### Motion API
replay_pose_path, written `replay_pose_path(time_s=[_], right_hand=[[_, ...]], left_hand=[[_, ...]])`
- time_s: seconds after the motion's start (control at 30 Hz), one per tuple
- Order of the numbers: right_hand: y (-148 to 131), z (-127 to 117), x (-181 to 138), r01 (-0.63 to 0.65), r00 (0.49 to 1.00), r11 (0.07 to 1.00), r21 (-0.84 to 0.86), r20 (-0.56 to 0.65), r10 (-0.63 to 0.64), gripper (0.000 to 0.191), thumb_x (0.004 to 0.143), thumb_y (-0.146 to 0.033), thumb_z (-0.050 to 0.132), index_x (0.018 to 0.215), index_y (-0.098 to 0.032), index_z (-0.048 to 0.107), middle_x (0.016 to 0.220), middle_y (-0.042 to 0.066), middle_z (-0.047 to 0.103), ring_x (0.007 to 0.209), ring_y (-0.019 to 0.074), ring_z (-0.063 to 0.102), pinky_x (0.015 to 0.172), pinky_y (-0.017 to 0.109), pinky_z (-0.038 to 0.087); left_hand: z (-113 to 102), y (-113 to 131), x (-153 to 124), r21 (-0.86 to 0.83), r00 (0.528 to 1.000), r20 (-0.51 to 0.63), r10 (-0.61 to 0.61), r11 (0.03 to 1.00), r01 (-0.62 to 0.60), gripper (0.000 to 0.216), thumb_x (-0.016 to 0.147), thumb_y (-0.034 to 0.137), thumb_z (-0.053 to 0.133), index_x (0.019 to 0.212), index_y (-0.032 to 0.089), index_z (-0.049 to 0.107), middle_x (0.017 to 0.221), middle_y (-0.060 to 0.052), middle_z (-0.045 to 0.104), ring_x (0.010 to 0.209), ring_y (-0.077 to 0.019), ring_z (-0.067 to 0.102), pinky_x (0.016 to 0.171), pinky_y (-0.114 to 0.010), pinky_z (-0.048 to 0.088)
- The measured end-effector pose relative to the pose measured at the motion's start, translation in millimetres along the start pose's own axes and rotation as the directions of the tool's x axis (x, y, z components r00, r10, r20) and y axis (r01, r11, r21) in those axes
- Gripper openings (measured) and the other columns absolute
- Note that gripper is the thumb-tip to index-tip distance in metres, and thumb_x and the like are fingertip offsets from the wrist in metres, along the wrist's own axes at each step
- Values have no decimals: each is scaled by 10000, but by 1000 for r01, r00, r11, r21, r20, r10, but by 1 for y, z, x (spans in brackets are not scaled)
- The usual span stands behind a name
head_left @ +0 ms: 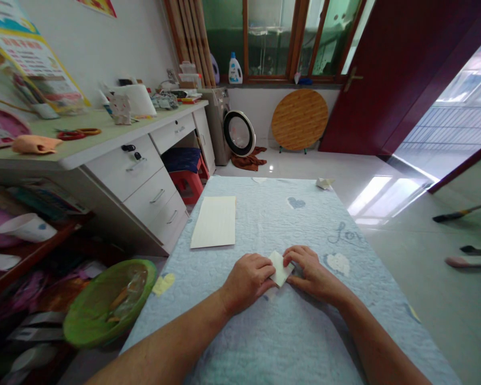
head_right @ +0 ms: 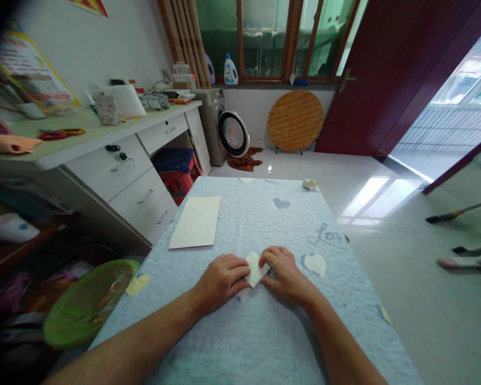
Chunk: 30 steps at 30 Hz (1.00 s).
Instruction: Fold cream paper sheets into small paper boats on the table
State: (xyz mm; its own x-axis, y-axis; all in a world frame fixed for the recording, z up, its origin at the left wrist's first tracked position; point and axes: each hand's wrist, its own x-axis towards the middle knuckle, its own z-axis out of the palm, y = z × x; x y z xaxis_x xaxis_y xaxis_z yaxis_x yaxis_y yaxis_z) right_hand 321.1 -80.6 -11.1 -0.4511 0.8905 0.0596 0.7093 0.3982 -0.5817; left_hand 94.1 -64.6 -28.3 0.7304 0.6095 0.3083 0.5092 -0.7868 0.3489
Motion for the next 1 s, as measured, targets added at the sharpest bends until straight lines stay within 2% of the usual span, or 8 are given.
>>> replay_pose_path(time_s=[0.1, 0.3, 0.5, 0.6, 0.7, 0.83, 1.0], right_hand=[[2, 1, 0, 2, 1000, 1000, 4, -10, -2, 193, 792, -147, 631, 953, -237, 573, 1080, 34, 615, 1098, 225, 510, 1007, 403, 335], [-4, 2, 0, -15, 999, 1000, 10, -42, 15, 244, 752, -138, 669, 962, -230, 585, 1053, 33, 605, 1063, 228, 500, 970, 392, 340], [-6, 8, 3, -54, 998, 998, -37, -43, 53, 160, 767, -62, 609, 830, -205, 639, 857, 19, 613, 870, 199, 521, 813, 346, 363], [-3, 9, 3, -45, 998, 998, -42, -51, 43, 129, 787, -70, 614, 757, -194, 634, 822, 19, 621, 846, 194, 523, 788, 337, 362], [-3, 8, 3, -53, 998, 997, -51, -29, 51, 117, 808, -114, 640, 726, -195, 653, 814, 24, 638, 838, 198, 529, 780, 343, 366], [-3, 5, 4, -74, 997, 996, -50, 2, 74, 109, 827, -142, 645, 744, -203, 679, 801, 23, 645, 836, 198, 539, 781, 345, 366], [-5, 4, 5, -100, 995, 994, -45, 9, 100, 130, 863, -162, 595, 751, -194, 652, 786, 21, 629, 812, 186, 532, 761, 325, 356]], left_hand=[[1, 0, 2, 30, 999, -14, 39, 999, -38, 173, 910, 357, 637, 906, 186, 652, 938, -36, 705, 884, -211, 634, 804, -341, 462], [2, 2, 3, 90, 993, -67, 94, 992, -88, 184, 970, 245, 531, 837, 179, 639, 796, -21, 684, 778, -185, 636, 708, -307, 442], [2, 8, -1, 150, 993, -64, 95, 985, -85, 198, 979, 226, 497, 836, 179, 627, 774, -26, 659, 751, -187, 614, 700, -318, 437], [2, 9, -3, 102, 999, -30, 28, 994, -25, 171, 967, 224, 510, 856, 188, 635, 815, -38, 658, 808, -194, 610, 742, -326, 450], [1, 8, -4, 9, 994, -22, -107, 994, 107, 107, 920, 208, 577, 831, 194, 635, 865, -42, 646, 839, -196, 581, 759, -325, 454], [-4, 7, -5, -110, 958, -21, -286, 953, 282, 51, 836, 166, 660, 805, 190, 628, 913, -42, 601, 896, -207, 536, 807, -340, 448], [-9, 5, -6, -153, 927, 13, -376, 915, 373, 44, 826, 156, 670, 827, 190, 643, 948, -40, 575, 945, -216, 510, 857, -367, 420]])
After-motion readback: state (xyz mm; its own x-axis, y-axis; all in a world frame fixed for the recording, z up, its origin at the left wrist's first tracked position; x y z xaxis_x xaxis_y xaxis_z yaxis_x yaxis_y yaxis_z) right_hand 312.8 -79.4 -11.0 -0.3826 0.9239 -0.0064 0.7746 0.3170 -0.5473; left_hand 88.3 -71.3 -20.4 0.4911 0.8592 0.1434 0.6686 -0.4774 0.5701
